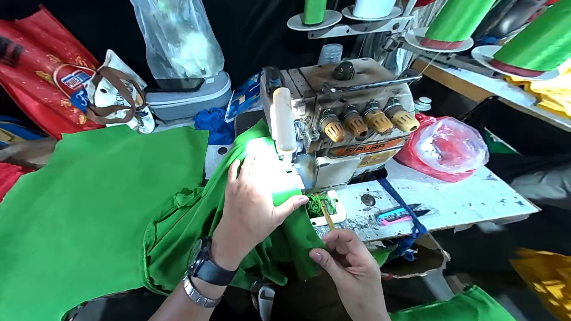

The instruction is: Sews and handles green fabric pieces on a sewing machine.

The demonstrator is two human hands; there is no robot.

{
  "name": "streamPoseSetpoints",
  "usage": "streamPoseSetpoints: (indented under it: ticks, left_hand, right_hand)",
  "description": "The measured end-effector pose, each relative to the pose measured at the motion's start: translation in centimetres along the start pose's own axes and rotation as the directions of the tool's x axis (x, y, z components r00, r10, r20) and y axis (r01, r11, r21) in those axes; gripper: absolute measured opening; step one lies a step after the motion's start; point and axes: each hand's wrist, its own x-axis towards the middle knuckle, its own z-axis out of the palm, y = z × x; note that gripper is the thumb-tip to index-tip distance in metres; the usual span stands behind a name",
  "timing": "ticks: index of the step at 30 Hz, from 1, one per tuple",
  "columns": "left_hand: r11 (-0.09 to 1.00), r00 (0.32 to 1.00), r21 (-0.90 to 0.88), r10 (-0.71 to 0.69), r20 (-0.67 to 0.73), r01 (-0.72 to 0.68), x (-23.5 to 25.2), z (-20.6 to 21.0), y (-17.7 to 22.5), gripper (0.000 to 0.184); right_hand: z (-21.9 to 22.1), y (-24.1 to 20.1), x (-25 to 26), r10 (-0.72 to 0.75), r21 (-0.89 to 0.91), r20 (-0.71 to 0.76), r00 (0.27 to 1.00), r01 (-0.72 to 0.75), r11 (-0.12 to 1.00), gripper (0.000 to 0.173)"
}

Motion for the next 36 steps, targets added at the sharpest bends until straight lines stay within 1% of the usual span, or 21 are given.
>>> streamPoseSetpoints:
  ticks: [2, 3, 4, 6, 7, 8, 9, 10, 11, 14, 17, 19, 20, 23, 25, 27, 31, 33, 36]
  left_hand:
    - [1.000, 1.000, -0.016, -0.009, -0.025, 0.008, 0.0, -0.1, -0.1, 0.094]
    - [0.999, 0.999, -0.029, -0.015, -0.040, 0.013, -0.4, -0.3, 0.1, 0.089]
    - [0.999, 0.998, -0.047, -0.025, -0.058, 0.022, -1.0, -0.5, 0.7, 0.079]
    - [0.997, 0.989, -0.076, -0.012, -0.151, 0.001, -2.4, -0.6, 2.5, 0.041]
    - [0.994, 0.990, -0.113, -0.027, -0.136, 0.011, -3.2, -0.7, 3.4, 0.039]
    - [0.996, 0.989, -0.085, -0.048, -0.143, 0.036, -4.1, -0.1, 3.9, 0.046]
    - [0.996, 0.988, -0.058, -0.076, -0.133, 0.069, -4.9, 0.7, 4.1, 0.060]
    - [0.997, 0.987, -0.038, -0.079, -0.143, 0.074, -5.0, 1.4, 3.9, 0.072]
    - [0.997, 0.985, -0.021, -0.075, -0.156, 0.072, -4.9, 1.9, 3.5, 0.078]
    - [0.999, 0.987, 0.019, -0.041, -0.157, 0.044, -3.6, 1.6, 2.7, 0.082]
    - [1.000, 0.996, -0.003, -0.008, -0.092, 0.007, -1.6, -0.1, 2.4, 0.079]
    - [0.999, 0.999, -0.037, 0.015, -0.038, -0.017, -0.3, -1.1, 2.0, 0.076]
    - [0.998, 0.999, -0.055, 0.022, -0.022, -0.024, 0.1, -1.3, 1.6, 0.076]
    - [0.993, 1.000, -0.115, 0.017, 0.007, -0.016, 1.0, -0.6, -0.6, 0.084]
    - [0.978, 0.998, -0.208, 0.040, 0.047, -0.030, 1.7, -0.8, -1.6, 0.080]
    - [0.964, 0.994, -0.260, 0.085, 0.073, -0.063, 2.2, -1.1, -2.4, 0.073]
    - [0.944, 0.976, -0.294, 0.187, 0.109, -0.148, 2.8, -1.2, -3.9, 0.064]
    - [0.934, 0.960, -0.308, 0.234, 0.151, -0.179, 3.4, -1.4, -4.7, 0.061]
    - [0.899, 0.932, -0.341, 0.335, 0.136, -0.273, 4.6, -1.3, -5.9, 0.060]
  right_hand:
    - [0.3, 0.1, 0.1, 0.002, 0.019, 0.003, 1.000, -0.002, 1.000, 0.019]
    - [0.5, 0.1, 0.1, 0.007, 0.022, 0.004, 1.000, -0.007, 1.000, 0.018]
    - [0.5, -0.1, 0.1, 0.012, 0.017, 0.001, 1.000, -0.012, 1.000, 0.017]
    - [0.4, -0.8, 0.1, 0.020, -0.001, -0.021, 1.000, -0.020, 1.000, 0.019]
    - [0.4, -0.8, 0.1, 0.023, -0.011, -0.028, 0.999, -0.024, 1.000, 0.021]
    - [0.4, -0.6, 0.1, 0.016, -0.013, -0.030, 0.999, -0.017, 1.000, 0.021]
    - [0.4, -0.2, 0.2, 0.008, -0.010, -0.024, 1.000, -0.009, 1.000, 0.021]
    - [0.3, 0.1, 0.4, -0.003, -0.012, -0.021, 1.000, 0.003, 1.000, 0.020]
    - [0.4, 0.2, 0.6, -0.013, -0.016, -0.022, 1.000, 0.013, 1.000, 0.020]
    - [0.6, 0.3, 1.6, -0.033, -0.025, -0.028, 0.999, 0.032, 0.999, 0.020]
    - [1.1, -0.3, 2.7, -0.007, -0.035, -0.055, 0.998, 0.005, 0.999, 0.019]
    - [1.7, -0.4, 3.5, -0.001, -0.008, -0.069, 0.998, 0.000, 1.000, 0.017]
    - [1.8, -0.2, 3.9, -0.013, 0.010, -0.062, 0.998, 0.014, 1.000, 0.017]
    - [2.4, -0.1, 5.0, -0.018, 0.028, -0.056, 0.998, 0.020, 0.999, 0.017]
    - [2.6, -0.3, 5.6, -0.004, 0.035, -0.055, 0.998, 0.006, 0.999, 0.017]
    - [2.9, -0.4, 6.1, 0.011, 0.052, -0.060, 0.998, -0.008, 0.999, 0.018]
    - [3.3, -0.4, 6.9, 0.007, 0.044, -0.072, 0.997, -0.004, 0.999, 0.019]
    - [3.5, -0.4, 6.9, 0.009, 0.018, -0.086, 0.996, -0.007, 1.000, 0.022]
    - [3.7, -0.5, 7.3, 0.030, -0.043, -0.103, 0.994, -0.034, 0.998, 0.027]
